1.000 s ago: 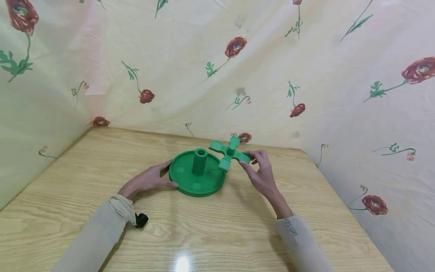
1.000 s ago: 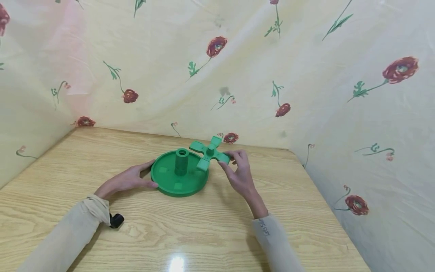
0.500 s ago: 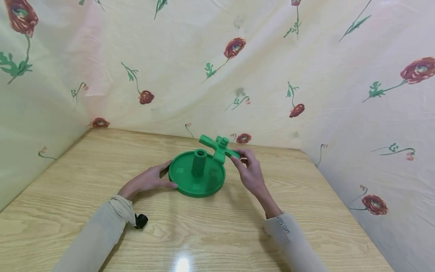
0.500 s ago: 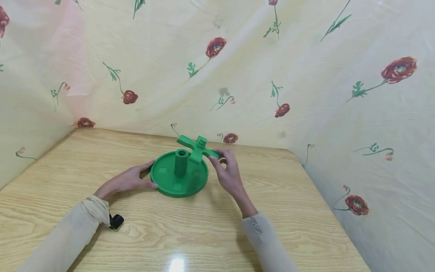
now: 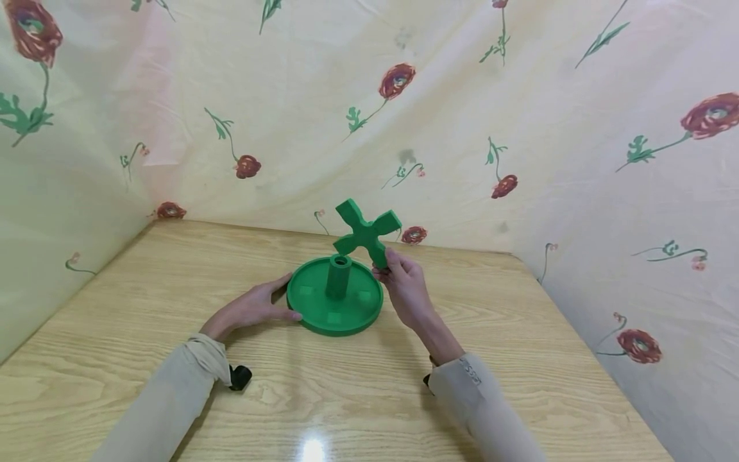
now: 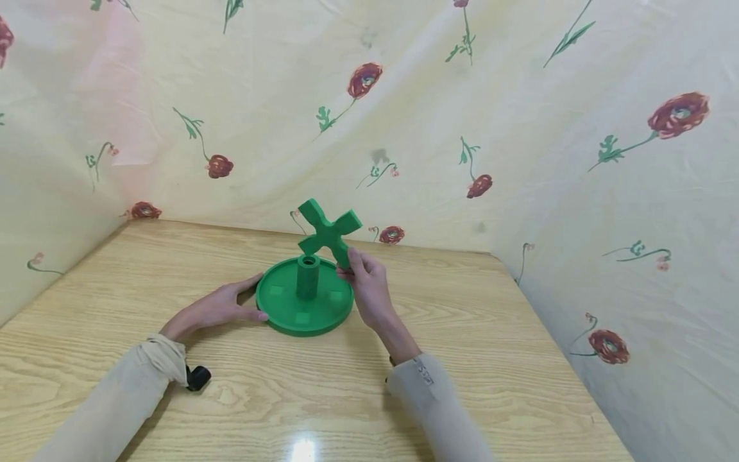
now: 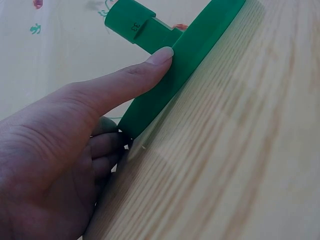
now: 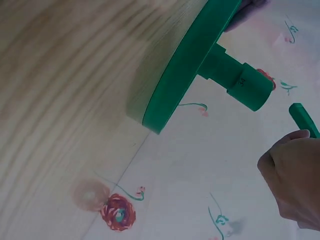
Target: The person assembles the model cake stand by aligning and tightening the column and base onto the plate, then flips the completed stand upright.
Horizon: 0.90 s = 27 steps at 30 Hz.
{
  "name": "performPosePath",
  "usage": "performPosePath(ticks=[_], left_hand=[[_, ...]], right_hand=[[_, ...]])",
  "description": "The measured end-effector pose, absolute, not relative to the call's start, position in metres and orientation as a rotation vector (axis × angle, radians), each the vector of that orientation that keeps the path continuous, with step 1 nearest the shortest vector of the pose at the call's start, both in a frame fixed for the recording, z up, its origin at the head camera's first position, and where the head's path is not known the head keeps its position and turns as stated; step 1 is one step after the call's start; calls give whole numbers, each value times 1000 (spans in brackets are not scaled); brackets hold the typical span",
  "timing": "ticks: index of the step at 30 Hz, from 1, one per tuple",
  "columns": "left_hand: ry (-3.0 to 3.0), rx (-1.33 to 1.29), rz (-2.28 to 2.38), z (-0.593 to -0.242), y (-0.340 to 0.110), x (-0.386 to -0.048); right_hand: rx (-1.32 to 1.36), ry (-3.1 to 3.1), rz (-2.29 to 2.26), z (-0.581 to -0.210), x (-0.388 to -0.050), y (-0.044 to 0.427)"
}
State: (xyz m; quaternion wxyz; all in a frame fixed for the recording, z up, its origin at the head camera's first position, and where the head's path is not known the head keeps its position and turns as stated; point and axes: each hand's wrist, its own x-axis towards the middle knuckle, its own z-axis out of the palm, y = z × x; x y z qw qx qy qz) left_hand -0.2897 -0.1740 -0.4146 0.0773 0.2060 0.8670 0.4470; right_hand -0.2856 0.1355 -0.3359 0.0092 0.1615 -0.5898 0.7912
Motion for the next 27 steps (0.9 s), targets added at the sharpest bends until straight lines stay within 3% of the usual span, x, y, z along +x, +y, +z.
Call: performPosePath(ticks=[16,27], left_hand=[[2599,635,1349,-415,-175,-290],[2596,634,1352,-415,-175,-289]], right_hand=[[506,-2018,1918,-348,-295,123],[624,-1961,2092,-350,-300,122]])
